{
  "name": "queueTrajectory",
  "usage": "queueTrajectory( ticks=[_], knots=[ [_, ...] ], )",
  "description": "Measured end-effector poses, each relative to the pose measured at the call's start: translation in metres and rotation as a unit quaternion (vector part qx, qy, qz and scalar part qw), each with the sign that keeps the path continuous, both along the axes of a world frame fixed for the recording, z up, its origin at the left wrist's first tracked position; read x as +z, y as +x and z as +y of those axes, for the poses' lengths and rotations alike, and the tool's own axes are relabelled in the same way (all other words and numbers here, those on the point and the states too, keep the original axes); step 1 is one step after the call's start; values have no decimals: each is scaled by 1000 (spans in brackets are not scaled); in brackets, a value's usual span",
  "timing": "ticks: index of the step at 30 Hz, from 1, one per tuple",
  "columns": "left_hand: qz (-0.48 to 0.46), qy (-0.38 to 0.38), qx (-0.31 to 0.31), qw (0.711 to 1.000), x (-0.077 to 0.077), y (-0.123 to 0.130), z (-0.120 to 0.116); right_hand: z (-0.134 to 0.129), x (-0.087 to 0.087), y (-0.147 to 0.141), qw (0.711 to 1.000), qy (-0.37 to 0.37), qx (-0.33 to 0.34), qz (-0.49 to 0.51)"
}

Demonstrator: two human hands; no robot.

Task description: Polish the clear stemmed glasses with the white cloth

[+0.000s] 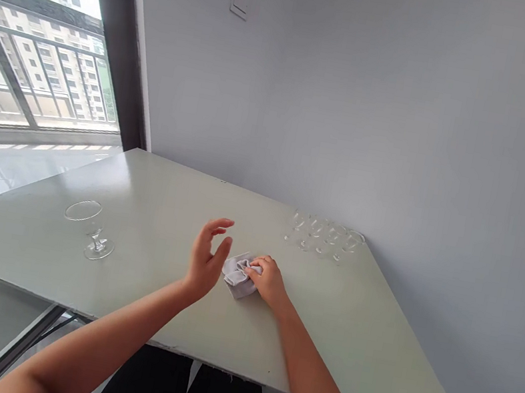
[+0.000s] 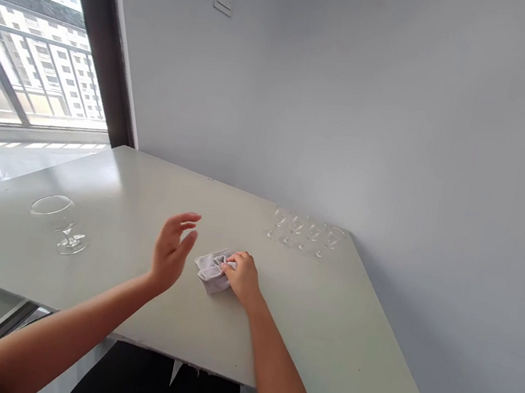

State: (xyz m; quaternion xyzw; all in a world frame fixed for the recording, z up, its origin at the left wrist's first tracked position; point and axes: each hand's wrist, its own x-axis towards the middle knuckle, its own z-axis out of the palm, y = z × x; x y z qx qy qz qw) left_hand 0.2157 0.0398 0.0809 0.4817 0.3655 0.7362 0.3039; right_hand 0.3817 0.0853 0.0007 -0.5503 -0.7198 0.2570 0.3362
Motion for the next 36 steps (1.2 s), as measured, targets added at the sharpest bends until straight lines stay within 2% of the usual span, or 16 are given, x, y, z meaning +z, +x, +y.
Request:
queueTrajectory(
  ticks=[3,5,7,9,10,12,15,17,19,23,26,28,30,32,34,36],
  knots=[
    [5,87,150,985,-3,-30,-23,-1,6,14,998,-13,29,62],
    [11,117,265,957,-13,-57,-33,-6,20,28,988,-66,100,96],
    [-1,117,360,925,-25,-85,-40,-11,37,43,971,-117,176,115],
    [-1,93,428,899,-36,-112,-47,-13,50,56,957,-142,216,133],
    [13,72,454,888,-41,-125,-51,-13,53,60,955,-145,213,143],
    [64,23,494,867,-50,-148,-57,-10,52,62,967,-145,158,140],
    [138,-69,525,837,-63,-178,-59,-4,37,52,992,-129,7,-7],
    [153,-142,522,827,-69,-195,-55,-3,26,42,982,-122,-38,-140],
    [150,-198,492,834,-72,-207,-49,-4,19,35,969,-119,-25,-217],
    [175,-283,386,860,-65,-217,-37,-7,14,34,974,-116,22,-195],
    [223,-339,344,847,-60,-222,-29,-7,15,37,989,-142,26,-39],
    [235,-343,322,851,-59,-225,-23,-8,16,35,977,-180,28,108],
    [224,-328,286,872,-60,-224,-15,-9,18,29,939,-223,27,260],
    [208,-303,244,897,-61,-215,-4,-11,18,19,883,-260,18,391],
    [213,-263,202,919,-60,-198,9,-12,17,9,829,-286,10,480],
    [244,-215,170,930,-58,-172,23,-11,13,3,795,-295,1,530]
  ],
)
